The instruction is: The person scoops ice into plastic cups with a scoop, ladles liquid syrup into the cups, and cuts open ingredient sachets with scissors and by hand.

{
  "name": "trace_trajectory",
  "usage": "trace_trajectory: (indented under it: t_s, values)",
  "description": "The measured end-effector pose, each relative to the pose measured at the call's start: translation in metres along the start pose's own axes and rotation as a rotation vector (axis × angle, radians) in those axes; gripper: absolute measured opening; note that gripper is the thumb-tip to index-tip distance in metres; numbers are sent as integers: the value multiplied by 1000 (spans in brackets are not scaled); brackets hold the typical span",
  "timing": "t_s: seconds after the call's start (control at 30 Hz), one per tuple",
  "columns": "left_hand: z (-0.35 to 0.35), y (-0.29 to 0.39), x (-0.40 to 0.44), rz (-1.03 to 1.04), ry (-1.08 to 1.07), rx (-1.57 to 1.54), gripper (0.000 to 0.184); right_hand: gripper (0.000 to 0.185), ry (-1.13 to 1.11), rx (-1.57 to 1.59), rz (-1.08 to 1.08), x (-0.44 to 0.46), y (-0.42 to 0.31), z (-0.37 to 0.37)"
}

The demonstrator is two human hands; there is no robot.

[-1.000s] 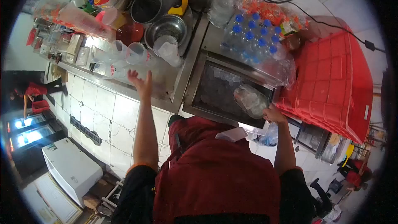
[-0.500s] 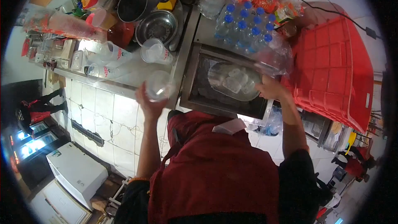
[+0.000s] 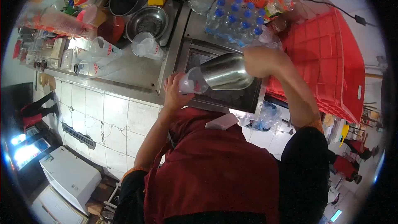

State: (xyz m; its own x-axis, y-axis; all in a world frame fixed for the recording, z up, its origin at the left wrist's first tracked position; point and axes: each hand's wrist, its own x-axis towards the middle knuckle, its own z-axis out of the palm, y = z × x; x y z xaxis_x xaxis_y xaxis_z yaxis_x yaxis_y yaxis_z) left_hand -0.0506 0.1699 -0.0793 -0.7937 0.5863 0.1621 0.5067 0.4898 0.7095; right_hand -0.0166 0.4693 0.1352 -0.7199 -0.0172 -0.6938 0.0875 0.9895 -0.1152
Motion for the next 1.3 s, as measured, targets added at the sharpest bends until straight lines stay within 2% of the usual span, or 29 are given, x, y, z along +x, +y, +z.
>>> trace_trajectory:
  t_s: [0.07, 0.1, 0.17, 0.23, 0.27, 0.3, 0.33, 0.37, 0.43, 0.53, 0.63, 0.7, 0.77, 0.87, 0.97, 1.0, 1.1, 1.17, 1.2, 1.23, 1.3]
  values:
    - [17, -21, -16, -24, 27, -100, 81, 23, 147, 52, 59, -14, 4, 8]
    - [15, -28, -17, -35, 55, -197, 81, 22, 497, -116, -22, -13, 22, 42]
    - [-2, -20, -22, -85, 102, -218, 82, 27, -214, -154, -26, -12, 9, 30]
    - [-25, -13, -29, -30, 211, -225, 85, 36, -196, -2, 185, 25, 5, 87]
    - [-44, -7, -32, -63, 195, -209, 81, 41, -173, 74, 289, 43, 3, 116]
    - [-54, -11, -41, -141, 201, -254, 77, 41, -191, 107, 275, 89, 35, 200]
    - [-69, -9, -47, -143, 234, -283, 75, 37, -119, 141, 304, 106, 29, 228]
    - [-86, -10, -55, -99, 232, -178, 76, 40, -108, 64, 294, 147, 50, 290]
    - [-120, -7, -74, -189, 212, -187, 77, 49, -64, -40, 288, 218, 82, 388]
    - [-130, -29, -127, -382, 237, -58, 83, 45, -345, 2, 268, 300, 89, 459]
    - [-135, -30, -177, -573, 316, -140, 83, 37, -378, 108, 346, 349, 76, 474]
    - [-138, -25, -198, -592, 296, -40, 79, 33, -370, 173, 385, 362, 77, 476]
    - [-135, -15, -212, -736, 283, -99, 77, 28, -365, 256, 392, 364, 84, 472]
    - [-129, -9, -216, -728, 281, -242, 77, 23, -364, 421, 389, 346, 85, 472]
    - [-128, -2, -191, -664, 189, -244, 77, 19, -354, 692, 397, 321, 94, 479]
    - [-131, -2, -178, -632, 185, -242, 77, 19, -360, 856, 398, 314, 98, 483]
    - [-122, 14, -146, -352, 173, -112, 74, 20, -466, 1501, 332, 293, 129, 509]
    - [-129, 37, -112, -311, 88, -154, 76, 20, -322, 1468, 63, 232, 122, 463]
    - [-119, 35, -103, -236, 68, -120, 78, 20, -226, 1417, 19, 189, 110, 422]
    - [-103, 27, -96, -160, 43, -93, 80, 21, -133, 1365, -13, 159, 103, 388]
    - [-83, 23, -76, -70, 38, -115, 82, 14, -73, 1080, 92, 128, 104, 356]
